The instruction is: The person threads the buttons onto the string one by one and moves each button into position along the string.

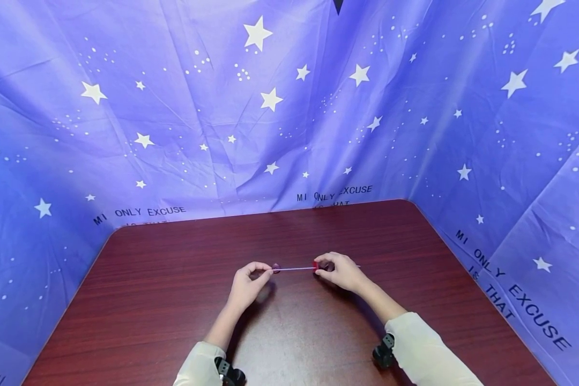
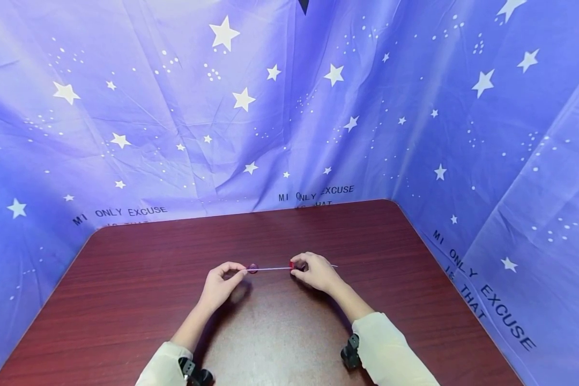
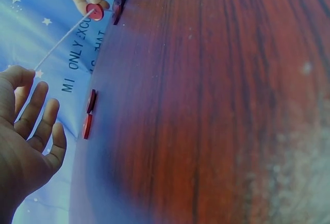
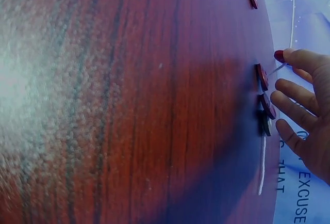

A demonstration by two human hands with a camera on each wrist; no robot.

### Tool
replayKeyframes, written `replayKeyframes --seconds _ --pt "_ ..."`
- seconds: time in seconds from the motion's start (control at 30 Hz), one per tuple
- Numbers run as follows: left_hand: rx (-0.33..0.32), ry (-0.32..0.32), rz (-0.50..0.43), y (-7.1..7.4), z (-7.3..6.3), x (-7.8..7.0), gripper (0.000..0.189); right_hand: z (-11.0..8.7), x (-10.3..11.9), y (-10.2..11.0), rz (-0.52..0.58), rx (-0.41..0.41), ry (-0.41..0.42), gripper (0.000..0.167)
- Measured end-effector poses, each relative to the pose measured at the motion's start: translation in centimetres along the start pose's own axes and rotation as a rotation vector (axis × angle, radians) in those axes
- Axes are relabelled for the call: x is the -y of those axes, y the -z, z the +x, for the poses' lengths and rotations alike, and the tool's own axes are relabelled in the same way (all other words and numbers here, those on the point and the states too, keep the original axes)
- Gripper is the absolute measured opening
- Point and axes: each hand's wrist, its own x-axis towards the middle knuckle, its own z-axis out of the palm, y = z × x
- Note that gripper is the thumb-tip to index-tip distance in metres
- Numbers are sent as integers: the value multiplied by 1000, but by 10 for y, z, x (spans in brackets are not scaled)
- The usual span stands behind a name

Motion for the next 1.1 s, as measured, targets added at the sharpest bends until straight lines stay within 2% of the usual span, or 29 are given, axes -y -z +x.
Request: replayKeyframes --seconds 0.2,0.33,0.47,0.73,0.97,1.1 --pt "16 -21 12 3 -8 -26 7 0 -3 -2 -13 -9 0 24" --pt "21 -4 8 4 -9 -29 7 1 -5 -5 -27 -16 2 24" --pt "20 11 -3 3 -8 -27 7 1 -5 -7 -29 -12 9 24" --pt "-7 26 -19 -1 0 8 5 0 -3 -9 -49 -16 5 23" --pt "7 14 -38 0 0 12 4 1 -4 -11 -82 -28 17 22" --pt "8 44 -35 0 0 10 4 1 -5 -12 -97 -30 11 22"
